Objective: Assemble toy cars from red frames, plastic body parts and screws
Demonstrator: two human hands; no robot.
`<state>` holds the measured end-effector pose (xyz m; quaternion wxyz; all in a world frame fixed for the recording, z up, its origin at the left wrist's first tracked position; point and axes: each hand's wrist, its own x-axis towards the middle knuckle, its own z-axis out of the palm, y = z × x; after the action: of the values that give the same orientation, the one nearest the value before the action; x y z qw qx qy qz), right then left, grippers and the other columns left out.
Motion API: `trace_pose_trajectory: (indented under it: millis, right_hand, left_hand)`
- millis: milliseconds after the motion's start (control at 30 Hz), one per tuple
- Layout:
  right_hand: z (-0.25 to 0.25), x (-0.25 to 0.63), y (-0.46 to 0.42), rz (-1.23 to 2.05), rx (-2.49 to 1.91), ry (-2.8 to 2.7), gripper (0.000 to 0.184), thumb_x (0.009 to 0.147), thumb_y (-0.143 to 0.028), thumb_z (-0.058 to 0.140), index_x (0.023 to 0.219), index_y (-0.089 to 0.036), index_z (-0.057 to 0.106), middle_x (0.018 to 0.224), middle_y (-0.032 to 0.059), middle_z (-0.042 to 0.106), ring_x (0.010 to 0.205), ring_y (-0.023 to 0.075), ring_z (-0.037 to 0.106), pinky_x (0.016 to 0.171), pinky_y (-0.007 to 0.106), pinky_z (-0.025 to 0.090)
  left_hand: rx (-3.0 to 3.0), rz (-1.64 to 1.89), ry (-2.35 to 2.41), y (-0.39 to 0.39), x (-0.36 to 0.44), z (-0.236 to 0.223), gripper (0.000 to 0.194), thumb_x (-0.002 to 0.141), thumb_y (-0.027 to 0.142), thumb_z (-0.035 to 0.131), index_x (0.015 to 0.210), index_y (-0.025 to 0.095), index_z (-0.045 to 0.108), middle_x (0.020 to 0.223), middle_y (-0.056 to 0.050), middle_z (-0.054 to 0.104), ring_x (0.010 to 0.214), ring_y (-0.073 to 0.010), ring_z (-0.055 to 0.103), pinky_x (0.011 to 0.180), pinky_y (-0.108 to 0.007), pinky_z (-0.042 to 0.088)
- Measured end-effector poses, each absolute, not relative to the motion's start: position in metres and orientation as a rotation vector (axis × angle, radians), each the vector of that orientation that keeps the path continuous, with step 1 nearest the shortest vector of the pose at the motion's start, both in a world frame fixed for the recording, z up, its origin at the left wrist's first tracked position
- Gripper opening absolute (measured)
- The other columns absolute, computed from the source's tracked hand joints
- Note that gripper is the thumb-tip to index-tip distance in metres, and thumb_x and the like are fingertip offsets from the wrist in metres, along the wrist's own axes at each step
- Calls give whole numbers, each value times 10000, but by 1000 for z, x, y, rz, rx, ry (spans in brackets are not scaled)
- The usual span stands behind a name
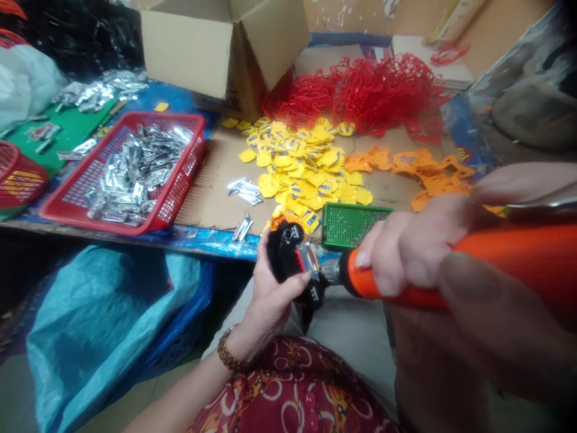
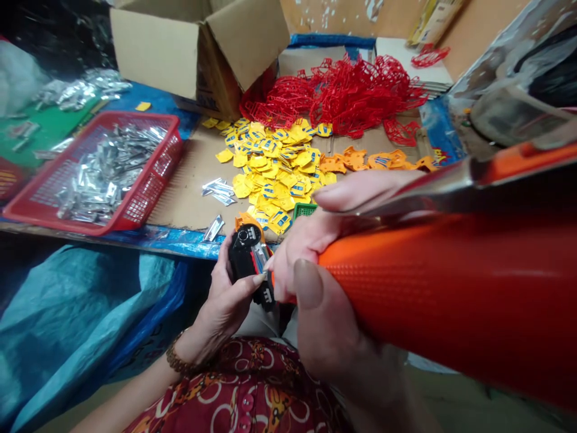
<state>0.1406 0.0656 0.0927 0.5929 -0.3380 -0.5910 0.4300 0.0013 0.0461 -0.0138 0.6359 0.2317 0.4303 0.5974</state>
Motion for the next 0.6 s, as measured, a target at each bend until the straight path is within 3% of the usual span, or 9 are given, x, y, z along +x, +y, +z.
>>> trace_pose_trajectory:
  millis: [267, 467, 600]
  right_hand:
    - [89, 142, 65, 1005, -777, -1377, 217, 882, -65, 425, 753, -237, 460, 637, -39, 476, 573, 146, 458, 597, 358, 398]
    - [88, 139, 63, 1026, -704, -1336, 257, 882, -31, 423, 797, -268, 472, 662, -53, 479, 575, 145, 476, 595, 357, 411]
    - [88, 143, 63, 1068, -654, -1152, 196, 857, -77, 544, 807, -267, 543, 662, -73, 501, 501, 104, 424, 581, 338, 417]
  left_hand:
    - [503, 1365, 1018, 45, 1, -13, 1014, 575, 169, 868, 1439, 247, 343, 1267, -85, 604, 1098, -247, 622, 940, -334, 509]
    - [513, 1364, 1002, 45, 1, -14, 1004, 584, 170, 869, 1438, 262, 350, 1211, -62, 629, 1048, -224, 637, 919, -318, 510]
    - [491, 1316, 912, 45, -3, -12, 970, 597, 161, 854, 1430, 266, 368, 1063, -33, 674, 918, -190, 659, 858, -305, 523]
